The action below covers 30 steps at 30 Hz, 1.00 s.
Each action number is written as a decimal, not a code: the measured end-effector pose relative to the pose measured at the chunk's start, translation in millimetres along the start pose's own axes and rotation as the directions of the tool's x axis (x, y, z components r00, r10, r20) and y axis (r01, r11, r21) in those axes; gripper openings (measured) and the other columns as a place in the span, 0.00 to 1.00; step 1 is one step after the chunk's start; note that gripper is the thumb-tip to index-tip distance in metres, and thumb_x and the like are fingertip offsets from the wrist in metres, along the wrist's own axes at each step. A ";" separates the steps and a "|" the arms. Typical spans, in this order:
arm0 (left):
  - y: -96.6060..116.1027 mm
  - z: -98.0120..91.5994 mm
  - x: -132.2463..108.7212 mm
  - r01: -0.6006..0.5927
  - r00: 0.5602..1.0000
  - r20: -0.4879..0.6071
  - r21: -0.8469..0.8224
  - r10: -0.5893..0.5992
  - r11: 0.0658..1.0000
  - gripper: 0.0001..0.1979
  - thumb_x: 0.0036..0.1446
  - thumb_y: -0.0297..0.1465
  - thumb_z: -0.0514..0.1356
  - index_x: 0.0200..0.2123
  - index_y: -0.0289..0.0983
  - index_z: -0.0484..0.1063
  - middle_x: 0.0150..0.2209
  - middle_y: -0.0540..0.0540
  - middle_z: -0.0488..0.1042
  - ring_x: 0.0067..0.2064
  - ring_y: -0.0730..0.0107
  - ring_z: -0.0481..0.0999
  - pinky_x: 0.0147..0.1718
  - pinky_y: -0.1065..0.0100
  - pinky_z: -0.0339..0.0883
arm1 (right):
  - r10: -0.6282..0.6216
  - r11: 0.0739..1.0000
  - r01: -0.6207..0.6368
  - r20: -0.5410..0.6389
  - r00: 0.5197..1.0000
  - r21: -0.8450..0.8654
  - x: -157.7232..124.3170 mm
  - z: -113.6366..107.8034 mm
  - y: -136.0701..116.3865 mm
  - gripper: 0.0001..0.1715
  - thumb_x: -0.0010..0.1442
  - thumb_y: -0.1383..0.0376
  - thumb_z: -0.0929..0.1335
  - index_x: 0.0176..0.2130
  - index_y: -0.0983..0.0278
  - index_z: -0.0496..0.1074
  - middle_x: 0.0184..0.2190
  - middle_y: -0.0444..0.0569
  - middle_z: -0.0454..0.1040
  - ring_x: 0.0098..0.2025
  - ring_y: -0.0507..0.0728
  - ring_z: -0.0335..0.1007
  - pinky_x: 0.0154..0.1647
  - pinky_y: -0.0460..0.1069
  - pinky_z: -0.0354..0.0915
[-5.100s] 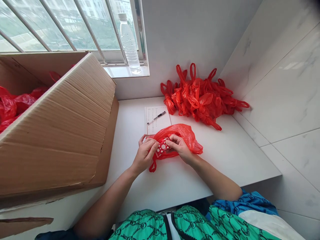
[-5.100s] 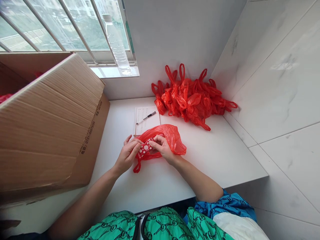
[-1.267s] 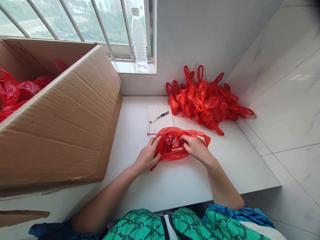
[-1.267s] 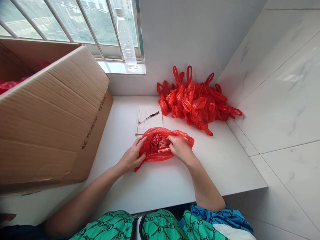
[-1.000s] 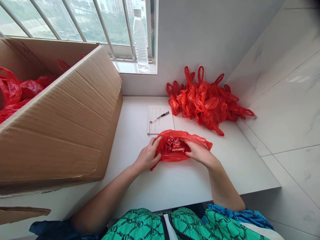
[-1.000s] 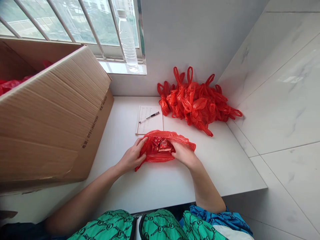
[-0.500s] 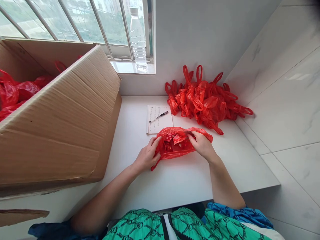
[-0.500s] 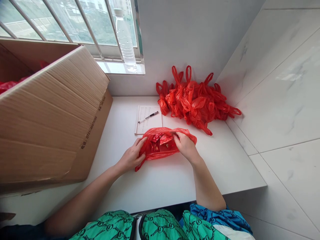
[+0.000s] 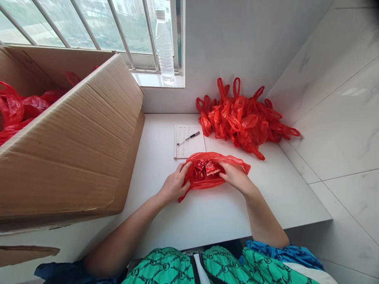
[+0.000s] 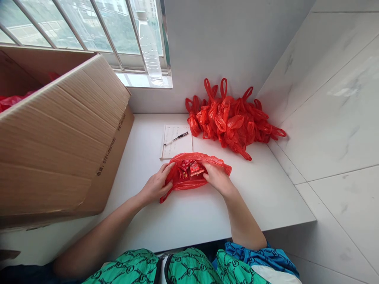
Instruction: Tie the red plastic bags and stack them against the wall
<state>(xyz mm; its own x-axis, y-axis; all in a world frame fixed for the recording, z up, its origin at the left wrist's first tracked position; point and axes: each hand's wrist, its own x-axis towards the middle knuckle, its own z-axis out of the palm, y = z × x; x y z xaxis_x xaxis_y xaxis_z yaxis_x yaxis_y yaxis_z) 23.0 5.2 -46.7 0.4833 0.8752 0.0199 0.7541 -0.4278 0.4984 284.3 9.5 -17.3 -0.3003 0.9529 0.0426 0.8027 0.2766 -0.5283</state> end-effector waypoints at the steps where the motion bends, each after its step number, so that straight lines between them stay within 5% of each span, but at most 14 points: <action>1: 0.2 -0.2 0.1 0.002 1.000 0.003 0.000 -0.002 1.000 0.35 0.57 0.26 0.50 0.67 0.41 0.46 0.61 0.40 0.62 0.44 0.58 0.76 0.36 0.62 0.69 | 0.000 1.000 0.000 0.007 1.000 0.028 0.3 -0.1 -0.8 0.27 0.57 0.74 0.64 0.55 0.57 0.71 0.52 0.48 0.75 0.53 0.61 0.70 0.50 0.54 0.65; 5: 0.3 -0.6 0.1 0.003 1.000 -0.001 -0.014 -0.003 1.000 0.36 0.56 0.26 0.50 0.68 0.42 0.46 0.61 0.40 0.61 0.41 0.59 0.77 0.34 0.62 0.69 | -0.021 0.981 0.033 -0.062 0.998 0.190 0.0 -2.5 -8.7 0.13 0.65 0.65 0.63 0.45 0.57 0.75 0.44 0.45 0.79 0.44 0.59 0.74 0.44 0.53 0.67; 11: 2.0 -0.6 -0.8 -0.009 0.999 -0.044 -0.097 0.004 0.995 0.29 0.65 0.36 0.51 0.67 0.45 0.47 0.62 0.40 0.60 0.47 0.56 0.76 0.40 0.58 0.71 | 0.070 0.911 0.070 -0.320 0.945 0.405 -0.7 0.7 -21.9 0.09 0.65 0.58 0.65 0.34 0.59 0.68 0.29 0.43 0.73 0.30 0.54 0.69 0.34 0.49 0.66; 16: 7.2 -5.0 -1.6 0.006 0.997 -0.078 -0.196 -0.022 0.981 0.22 0.66 0.42 0.52 0.62 0.46 0.55 0.60 0.43 0.62 0.46 0.59 0.77 0.43 0.57 0.71 | -0.069 0.939 0.223 -0.494 0.867 0.262 3.2 14.6 -26.3 0.05 0.64 0.63 0.67 0.34 0.59 0.68 0.32 0.45 0.75 0.31 0.54 0.71 0.33 0.50 0.68; 19: 7.6 -5.7 -2.1 0.002 0.995 -0.099 -0.212 -0.024 0.977 0.21 0.66 0.40 0.53 0.60 0.46 0.57 0.59 0.43 0.63 0.46 0.59 0.77 0.45 0.57 0.71 | -0.255 0.929 0.338 -0.401 0.880 0.153 6.0 22.7 -28.0 0.03 0.63 0.62 0.69 0.37 0.60 0.70 0.42 0.49 0.77 0.38 0.55 0.75 0.36 0.51 0.71; 23: 4.1 -3.9 -1.6 -0.015 0.991 -0.132 -0.218 -0.014 0.976 0.24 0.65 0.38 0.54 0.63 0.45 0.55 0.60 0.42 0.62 0.51 0.57 0.75 0.48 0.57 0.71 | -0.433 0.865 0.478 -0.254 0.865 0.151 7.6 24.9 -30.8 0.04 0.64 0.63 0.69 0.36 0.60 0.73 0.38 0.48 0.79 0.38 0.55 0.77 0.38 0.51 0.73; 26: 2.2 -7.0 -0.2 -0.025 0.991 -0.137 -0.208 -0.004 0.978 0.26 0.65 0.37 0.54 0.65 0.46 0.53 0.61 0.41 0.61 0.54 0.55 0.74 0.48 0.57 0.72 | -0.454 0.823 0.559 -0.471 0.757 0.106 -0.9 11.9 -33.6 0.07 0.64 0.67 0.67 0.34 0.60 0.74 0.32 0.46 0.80 0.34 0.54 0.78 0.34 0.49 0.74; 30: 3.7 -24.4 -5.9 -0.002 0.987 -0.158 -0.184 -0.027 0.983 0.29 0.64 0.40 0.55 0.66 0.48 0.51 0.65 0.41 0.55 0.53 0.56 0.75 0.45 0.57 0.73 | -0.445 0.826 0.546 -0.758 0.477 -0.141 -27.4 -22.3 -30.2 0.09 0.59 0.73 0.69 0.33 0.59 0.74 0.30 0.44 0.79 0.29 0.53 0.77 0.28 0.47 0.71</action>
<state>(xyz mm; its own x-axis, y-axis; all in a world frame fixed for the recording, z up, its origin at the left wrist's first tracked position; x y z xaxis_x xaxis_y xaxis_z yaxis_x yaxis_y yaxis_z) 12.0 3.9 -23.9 0.3862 0.9112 0.1431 0.6580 -0.3810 0.6495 279.7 -22.2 16.4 -0.1096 0.4261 0.8980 0.5720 0.7659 -0.2935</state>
